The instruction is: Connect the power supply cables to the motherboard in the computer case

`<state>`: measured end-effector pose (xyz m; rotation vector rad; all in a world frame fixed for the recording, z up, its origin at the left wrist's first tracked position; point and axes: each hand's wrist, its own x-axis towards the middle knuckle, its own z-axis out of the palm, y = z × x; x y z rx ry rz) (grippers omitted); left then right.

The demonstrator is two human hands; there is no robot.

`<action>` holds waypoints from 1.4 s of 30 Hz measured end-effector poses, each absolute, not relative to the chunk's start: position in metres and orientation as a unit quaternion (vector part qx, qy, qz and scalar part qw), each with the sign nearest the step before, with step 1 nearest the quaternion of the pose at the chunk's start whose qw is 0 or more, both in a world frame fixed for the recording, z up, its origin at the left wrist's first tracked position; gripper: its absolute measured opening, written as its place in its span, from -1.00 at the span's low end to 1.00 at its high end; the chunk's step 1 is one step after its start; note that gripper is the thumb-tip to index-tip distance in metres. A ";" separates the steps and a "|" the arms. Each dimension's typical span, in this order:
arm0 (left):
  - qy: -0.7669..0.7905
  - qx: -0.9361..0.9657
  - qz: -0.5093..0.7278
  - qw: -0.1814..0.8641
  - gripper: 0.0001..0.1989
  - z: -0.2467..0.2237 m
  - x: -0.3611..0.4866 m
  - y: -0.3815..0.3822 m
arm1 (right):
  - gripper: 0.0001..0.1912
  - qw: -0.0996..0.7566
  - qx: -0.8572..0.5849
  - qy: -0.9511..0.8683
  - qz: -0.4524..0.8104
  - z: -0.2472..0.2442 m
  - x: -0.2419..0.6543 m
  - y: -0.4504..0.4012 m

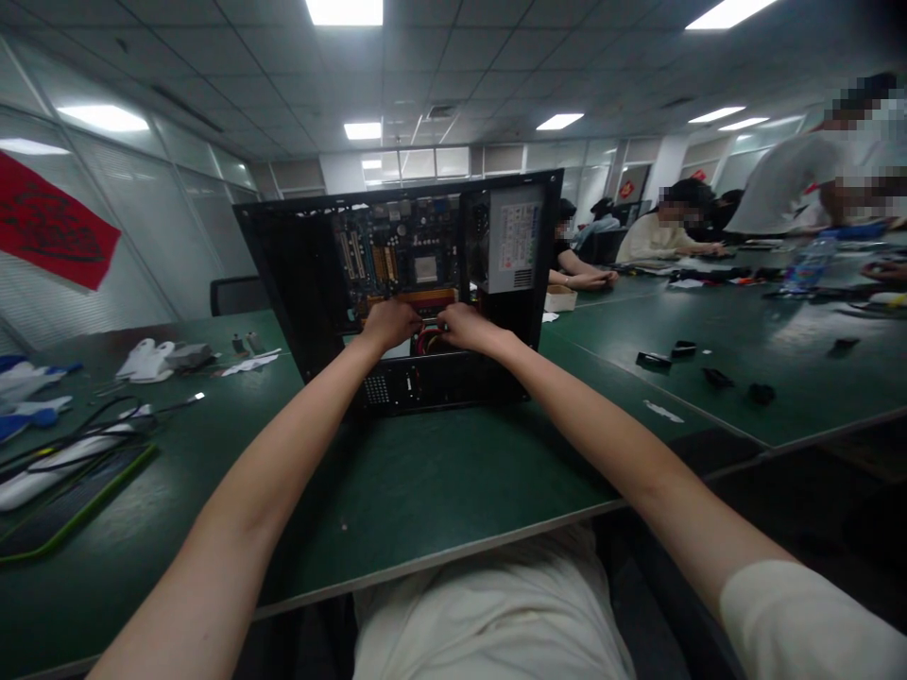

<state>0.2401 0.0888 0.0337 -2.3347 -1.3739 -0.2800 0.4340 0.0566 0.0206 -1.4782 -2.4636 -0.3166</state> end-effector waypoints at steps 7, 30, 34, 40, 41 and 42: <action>-0.489 -0.841 -0.098 0.213 -0.69 0.036 0.237 0.094 | -0.72 0.121 -0.521 -0.840 -0.092 0.020 0.435 0.057; -0.531 -0.817 -0.102 0.200 -0.65 0.040 0.250 0.079 | -0.71 0.140 -0.506 -0.833 -0.178 0.021 0.433 0.057; -0.541 -0.813 -0.111 0.184 -0.64 0.039 0.250 0.079 | -0.68 0.114 -0.467 -0.849 -0.219 0.023 0.429 0.071; -0.573 -0.800 -0.125 0.130 -0.66 0.035 0.245 0.080 | -0.68 0.082 -0.408 -0.873 -0.253 0.025 0.424 0.085; -0.579 -0.797 -0.130 0.117 -0.67 0.034 0.244 0.080 | -0.68 0.081 -0.409 -0.875 -0.248 0.025 0.424 0.086; -0.583 -0.794 -0.135 0.104 -0.67 0.033 0.242 0.080 | -0.68 0.084 -0.412 -0.875 -0.242 0.024 0.424 0.086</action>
